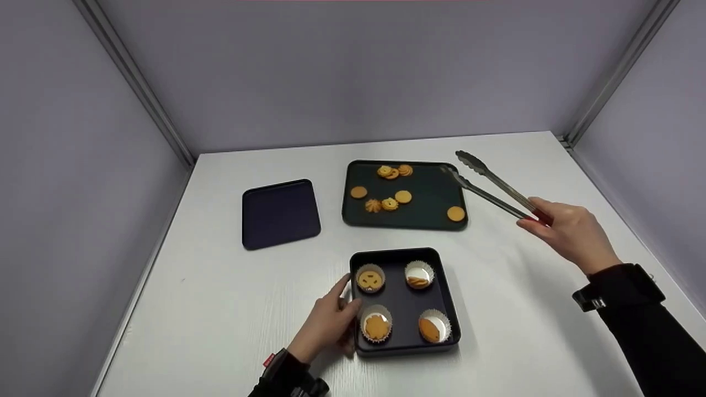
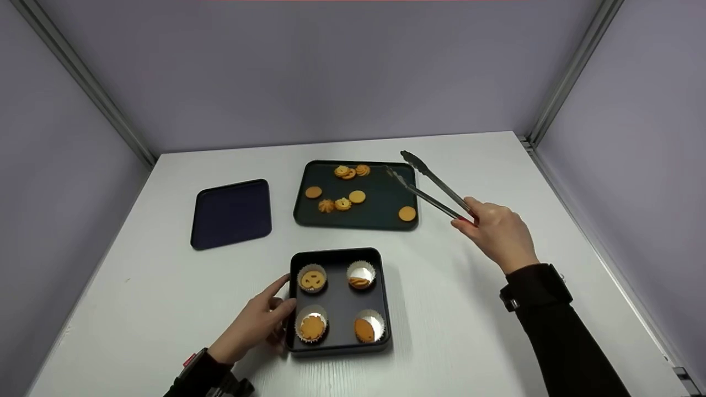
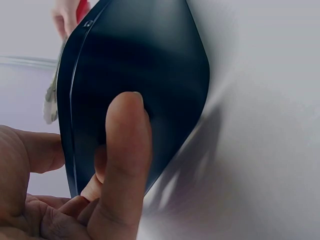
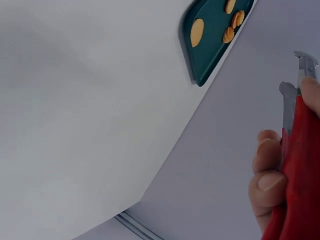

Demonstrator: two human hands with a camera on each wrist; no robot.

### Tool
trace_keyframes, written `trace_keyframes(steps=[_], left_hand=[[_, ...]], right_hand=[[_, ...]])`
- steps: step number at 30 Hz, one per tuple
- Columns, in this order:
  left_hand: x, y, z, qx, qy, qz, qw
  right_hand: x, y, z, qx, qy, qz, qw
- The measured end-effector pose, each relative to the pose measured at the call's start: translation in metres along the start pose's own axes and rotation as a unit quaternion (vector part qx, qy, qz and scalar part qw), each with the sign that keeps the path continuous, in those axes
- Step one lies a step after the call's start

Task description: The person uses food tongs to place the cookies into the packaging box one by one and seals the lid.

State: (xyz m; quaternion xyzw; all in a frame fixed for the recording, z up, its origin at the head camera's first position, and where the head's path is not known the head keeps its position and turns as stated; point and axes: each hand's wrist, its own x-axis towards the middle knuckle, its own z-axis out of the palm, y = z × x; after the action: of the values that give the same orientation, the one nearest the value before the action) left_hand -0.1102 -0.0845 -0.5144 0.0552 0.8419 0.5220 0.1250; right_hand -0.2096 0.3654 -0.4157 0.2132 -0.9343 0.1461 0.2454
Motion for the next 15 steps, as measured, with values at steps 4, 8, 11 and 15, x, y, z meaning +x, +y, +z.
trace_keyframes(steps=[4,8,11,15], left_hand=[[0.0,0.0,0.0,-0.002,0.0,-0.005,1.0],[0.0,0.0,0.001,-0.002,0.001,-0.009,1.0],[0.0,0.0,0.001,0.0,0.003,-0.009,1.0],[0.0,0.0,0.001,0.001,0.004,-0.01,0.9999]], right_hand=[[-0.004,0.006,0.005,0.001,0.006,0.01,0.9999],[-0.007,0.013,0.01,0.001,0.018,0.019,0.9996],[-0.01,0.018,0.014,0.003,0.027,0.032,0.9991],[-0.014,0.024,0.019,0.003,0.031,0.05,0.9983]])
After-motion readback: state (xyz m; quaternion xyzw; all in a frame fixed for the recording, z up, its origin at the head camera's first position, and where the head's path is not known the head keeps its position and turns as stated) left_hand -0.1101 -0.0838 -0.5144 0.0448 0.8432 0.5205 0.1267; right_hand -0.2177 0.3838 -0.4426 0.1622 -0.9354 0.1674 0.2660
